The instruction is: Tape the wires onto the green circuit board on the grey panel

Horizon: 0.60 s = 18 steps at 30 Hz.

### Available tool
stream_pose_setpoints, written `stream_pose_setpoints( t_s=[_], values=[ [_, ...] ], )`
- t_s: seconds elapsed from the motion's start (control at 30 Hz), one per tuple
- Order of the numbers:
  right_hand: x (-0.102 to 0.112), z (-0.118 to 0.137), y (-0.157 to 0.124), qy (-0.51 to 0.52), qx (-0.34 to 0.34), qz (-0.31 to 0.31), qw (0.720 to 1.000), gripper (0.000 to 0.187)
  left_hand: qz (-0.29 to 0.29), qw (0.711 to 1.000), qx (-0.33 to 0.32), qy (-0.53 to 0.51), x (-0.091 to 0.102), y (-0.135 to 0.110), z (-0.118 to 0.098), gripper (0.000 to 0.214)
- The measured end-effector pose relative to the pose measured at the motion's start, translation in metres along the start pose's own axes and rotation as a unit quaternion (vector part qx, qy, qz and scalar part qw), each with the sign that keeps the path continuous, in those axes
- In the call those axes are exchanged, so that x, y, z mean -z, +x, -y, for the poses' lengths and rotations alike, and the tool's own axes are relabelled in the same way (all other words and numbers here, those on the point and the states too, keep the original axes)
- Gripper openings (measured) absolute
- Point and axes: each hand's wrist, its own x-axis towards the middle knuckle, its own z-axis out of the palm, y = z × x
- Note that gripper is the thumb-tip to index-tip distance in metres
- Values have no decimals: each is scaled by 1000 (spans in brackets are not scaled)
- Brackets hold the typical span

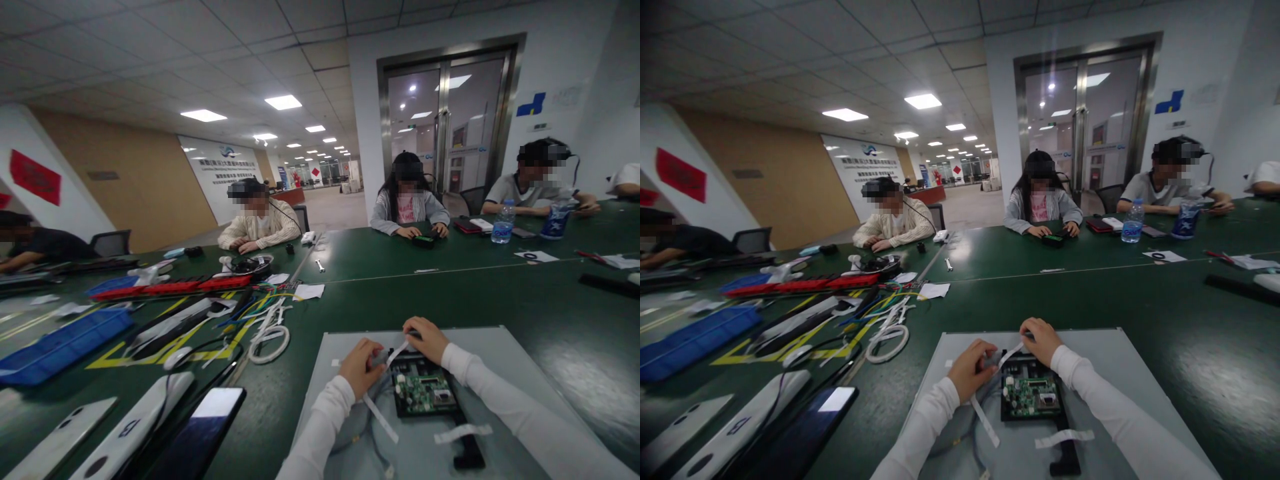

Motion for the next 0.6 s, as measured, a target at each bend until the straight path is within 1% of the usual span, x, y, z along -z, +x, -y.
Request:
stream_pose_setpoints(
  t_s=[0.13,0.27,0.6],
  values=[
    [0,0,0,-7,-5,3,1000,10,-2,1000,13,6,-2,0,0,28],
    [1,-1,1,-11,1,9,1000,14,-3,1000,0,6,-2,0,-1,32],
    [0,-1,0,-5,4,7,1000,13,20,999,-13,-29,1,0,4,34]
  ],
)
